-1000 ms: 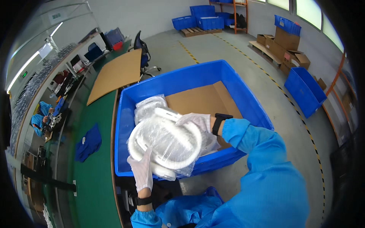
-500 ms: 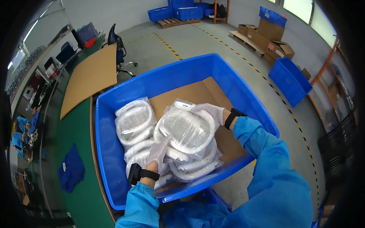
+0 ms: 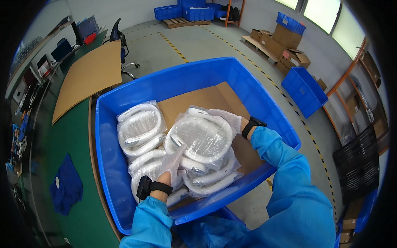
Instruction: Placing bubble-wrapped U-shaped plastic components into a large blue bin and inserting cardboard sheets as layer dividers.
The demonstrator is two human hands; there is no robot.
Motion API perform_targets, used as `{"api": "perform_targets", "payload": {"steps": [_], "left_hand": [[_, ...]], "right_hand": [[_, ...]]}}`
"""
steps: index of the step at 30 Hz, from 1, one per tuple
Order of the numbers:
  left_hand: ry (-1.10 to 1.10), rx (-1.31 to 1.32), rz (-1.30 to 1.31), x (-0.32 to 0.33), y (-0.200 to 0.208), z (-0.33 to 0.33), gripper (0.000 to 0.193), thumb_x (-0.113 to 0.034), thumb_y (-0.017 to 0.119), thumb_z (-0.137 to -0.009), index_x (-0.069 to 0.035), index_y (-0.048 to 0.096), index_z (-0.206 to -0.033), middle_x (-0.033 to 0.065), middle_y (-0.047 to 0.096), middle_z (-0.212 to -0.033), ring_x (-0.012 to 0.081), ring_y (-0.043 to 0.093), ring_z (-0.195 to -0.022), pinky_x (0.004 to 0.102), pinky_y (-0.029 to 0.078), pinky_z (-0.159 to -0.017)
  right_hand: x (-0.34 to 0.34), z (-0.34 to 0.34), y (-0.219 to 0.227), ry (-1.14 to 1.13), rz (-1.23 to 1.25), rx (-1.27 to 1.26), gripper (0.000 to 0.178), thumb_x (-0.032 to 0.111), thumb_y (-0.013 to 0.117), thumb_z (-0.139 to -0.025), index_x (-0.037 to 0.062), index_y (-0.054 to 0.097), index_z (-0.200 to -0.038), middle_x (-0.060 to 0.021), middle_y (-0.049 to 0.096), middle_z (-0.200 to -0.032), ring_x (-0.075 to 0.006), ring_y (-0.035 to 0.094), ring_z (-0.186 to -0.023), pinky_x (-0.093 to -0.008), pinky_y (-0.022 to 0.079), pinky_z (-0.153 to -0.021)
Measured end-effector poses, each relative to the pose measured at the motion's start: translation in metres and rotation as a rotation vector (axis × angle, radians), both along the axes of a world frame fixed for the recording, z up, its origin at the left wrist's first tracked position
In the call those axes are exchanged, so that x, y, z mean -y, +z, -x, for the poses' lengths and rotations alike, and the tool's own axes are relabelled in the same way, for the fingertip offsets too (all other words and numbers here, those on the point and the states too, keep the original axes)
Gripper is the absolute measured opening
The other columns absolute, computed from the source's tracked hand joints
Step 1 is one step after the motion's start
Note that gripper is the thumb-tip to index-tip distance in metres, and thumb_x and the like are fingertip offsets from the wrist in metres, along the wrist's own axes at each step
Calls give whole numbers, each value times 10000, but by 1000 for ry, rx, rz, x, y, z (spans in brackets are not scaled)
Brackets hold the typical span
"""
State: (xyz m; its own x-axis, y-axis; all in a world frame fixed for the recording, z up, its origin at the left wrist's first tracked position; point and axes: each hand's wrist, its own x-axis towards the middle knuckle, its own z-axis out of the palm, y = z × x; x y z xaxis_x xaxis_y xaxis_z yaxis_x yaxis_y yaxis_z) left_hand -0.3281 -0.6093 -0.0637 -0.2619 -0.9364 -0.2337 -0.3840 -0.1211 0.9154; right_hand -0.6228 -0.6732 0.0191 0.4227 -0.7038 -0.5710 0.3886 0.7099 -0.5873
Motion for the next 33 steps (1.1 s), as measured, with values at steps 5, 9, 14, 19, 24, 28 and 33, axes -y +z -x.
{"api": "perform_targets", "payload": {"steps": [5,9,14,19,24,28,33], "left_hand": [[207,-56,-409,-6,72,17,726,-538,628,-840,148,591,-1075,189,645,-882,277,646,-765,368,541,-604],[240,-105,-460,-9,88,23,685,-526,629,-841,141,606,-993,145,612,-840,210,601,-647,328,514,-458],[156,-218,-291,-1,63,25,665,-509,664,-826,135,592,-973,159,613,-846,199,599,-602,316,514,-435],[463,-199,-525,22,65,58,847,-451,743,-788,158,361,-1236,206,619,-968,246,642,-638,327,541,-436],[417,-514,-491,47,7,83,657,-385,705,-833,120,482,-1190,210,575,-1132,307,646,-860,350,576,-533],[-67,-557,-66,49,-25,58,560,-290,664,-880,93,468,-1240,163,598,-1188,279,656,-892,320,570,-736],[-275,-103,219,62,19,53,432,-188,609,-917,81,480,-1230,161,617,-1145,293,659,-909,301,567,-750]], "right_hand": [[0,-3,1,-48,42,-56,367,393,603,-917,86,644,-1115,-71,678,-1041,-157,657,-869,-342,564,-767],[13,13,-20,-69,90,-126,377,429,607,-905,94,648,-1073,-45,673,-998,-156,648,-842,-340,562,-745],[24,14,-21,-24,139,-92,322,355,621,-906,85,634,-1079,-54,645,-1065,-158,618,-957,-321,527,-843],[64,35,-36,225,1151,-804,340,233,599,-916,68,586,-1213,-109,575,-1239,-225,519,-1197,-343,402,-1046],[129,38,-44,626,1323,-1209,490,201,570,-913,67,465,-1372,-134,455,-1415,-280,430,-1306,-374,308,-1122],[159,30,-42,744,1298,-1253,489,235,541,-927,77,458,-1382,-130,437,-1433,-279,416,-1319,-372,289,-1133],[196,30,-36,804,1302,-1264,492,278,505,-944,90,449,-1395,-126,416,-1454,-279,399,-1334,-369,265,-1145]]}}
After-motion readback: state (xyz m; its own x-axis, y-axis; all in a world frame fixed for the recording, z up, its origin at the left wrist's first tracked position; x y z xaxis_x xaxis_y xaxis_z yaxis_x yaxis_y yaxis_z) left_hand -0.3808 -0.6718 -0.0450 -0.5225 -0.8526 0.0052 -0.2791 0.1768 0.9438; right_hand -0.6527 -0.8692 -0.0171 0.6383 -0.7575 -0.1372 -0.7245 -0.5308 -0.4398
